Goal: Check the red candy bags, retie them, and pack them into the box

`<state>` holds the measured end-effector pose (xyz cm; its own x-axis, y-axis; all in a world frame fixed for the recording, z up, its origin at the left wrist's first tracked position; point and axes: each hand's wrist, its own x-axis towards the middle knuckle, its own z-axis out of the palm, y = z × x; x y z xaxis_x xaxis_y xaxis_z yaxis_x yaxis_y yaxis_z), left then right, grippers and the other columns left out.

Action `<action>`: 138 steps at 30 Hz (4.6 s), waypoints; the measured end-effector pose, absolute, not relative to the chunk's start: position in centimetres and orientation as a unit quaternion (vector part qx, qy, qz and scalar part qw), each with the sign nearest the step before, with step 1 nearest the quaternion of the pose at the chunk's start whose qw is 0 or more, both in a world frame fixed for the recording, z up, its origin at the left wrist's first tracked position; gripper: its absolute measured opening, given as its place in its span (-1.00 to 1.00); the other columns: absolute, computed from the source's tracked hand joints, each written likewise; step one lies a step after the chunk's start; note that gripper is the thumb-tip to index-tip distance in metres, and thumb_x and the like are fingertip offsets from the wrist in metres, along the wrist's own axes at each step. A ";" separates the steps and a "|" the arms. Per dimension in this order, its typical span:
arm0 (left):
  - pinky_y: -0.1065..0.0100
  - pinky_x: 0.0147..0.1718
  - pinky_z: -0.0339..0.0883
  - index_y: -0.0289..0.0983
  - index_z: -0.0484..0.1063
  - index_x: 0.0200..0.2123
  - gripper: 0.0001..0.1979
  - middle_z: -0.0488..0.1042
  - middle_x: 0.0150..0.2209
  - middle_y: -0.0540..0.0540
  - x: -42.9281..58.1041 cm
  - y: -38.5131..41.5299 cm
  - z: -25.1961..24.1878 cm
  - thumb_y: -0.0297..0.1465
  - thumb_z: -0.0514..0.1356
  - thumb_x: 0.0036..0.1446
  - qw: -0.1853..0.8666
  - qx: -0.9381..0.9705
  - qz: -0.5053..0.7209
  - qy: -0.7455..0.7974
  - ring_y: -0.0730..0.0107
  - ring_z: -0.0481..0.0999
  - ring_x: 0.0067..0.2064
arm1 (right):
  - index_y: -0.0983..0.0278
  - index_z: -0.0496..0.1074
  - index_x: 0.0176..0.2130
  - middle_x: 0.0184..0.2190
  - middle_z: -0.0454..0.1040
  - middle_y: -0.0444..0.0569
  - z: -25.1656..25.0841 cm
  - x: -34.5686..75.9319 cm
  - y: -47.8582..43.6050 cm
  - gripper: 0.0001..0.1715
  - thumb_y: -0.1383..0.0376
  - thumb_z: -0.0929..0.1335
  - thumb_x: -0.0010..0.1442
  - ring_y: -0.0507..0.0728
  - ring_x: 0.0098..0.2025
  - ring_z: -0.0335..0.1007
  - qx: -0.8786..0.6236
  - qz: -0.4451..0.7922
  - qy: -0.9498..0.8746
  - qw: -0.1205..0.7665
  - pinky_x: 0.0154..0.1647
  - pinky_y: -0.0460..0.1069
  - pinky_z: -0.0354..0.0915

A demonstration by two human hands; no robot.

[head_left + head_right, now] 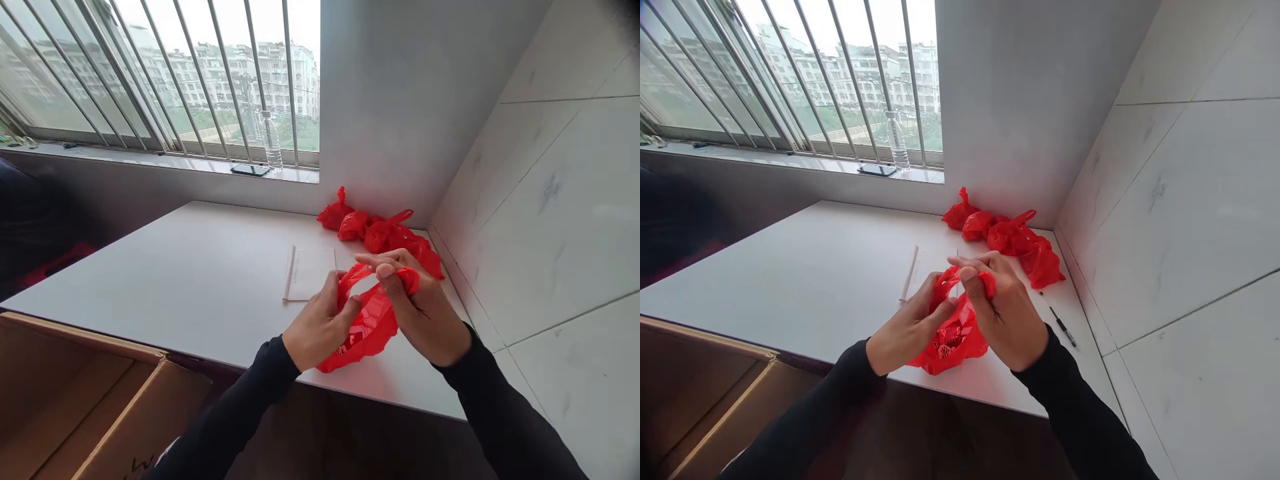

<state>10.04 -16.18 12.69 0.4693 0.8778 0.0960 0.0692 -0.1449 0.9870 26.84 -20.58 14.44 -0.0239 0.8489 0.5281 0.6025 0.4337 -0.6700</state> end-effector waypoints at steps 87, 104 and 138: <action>0.32 0.01 0.42 0.03 0.13 0.35 -0.36 0.20 0.27 -0.13 2.2 -16.1 8.4 -0.59 0.06 0.29 0.076 0.890 0.343 0.292 0.28 0.42 0.13 | 0.25 0.45 -0.21 -0.30 0.51 -0.11 8.5 22.6 -16.5 -0.83 0.29 0.27 0.34 0.06 -0.25 0.43 -0.394 0.384 -0.724 0.417 -0.12 0.00 0.34; 0.14 0.30 0.06 -0.09 0.44 0.07 -0.67 0.34 0.24 -0.06 -0.7 -19.7 3.2 -0.23 -0.03 0.40 0.401 0.662 0.425 0.469 0.25 0.23 0.31 | 0.19 0.22 -0.25 -0.38 0.37 -0.18 3.4 25.0 -18.0 -0.71 0.03 0.28 0.30 0.04 -0.41 0.34 -0.500 0.448 -0.469 0.574 -0.30 0.02 0.38; -0.09 0.30 0.06 -0.32 0.40 0.04 -0.67 0.51 -0.03 -0.22 4.2 -19.9 -2.4 -0.48 0.11 0.20 0.109 0.859 0.194 0.460 0.01 0.42 0.12 | 0.12 0.42 0.13 0.14 0.46 0.00 -5.6 21.2 -21.5 -0.48 -0.02 0.15 0.38 0.33 0.25 0.25 -0.583 0.314 -0.640 0.390 0.30 0.33 0.13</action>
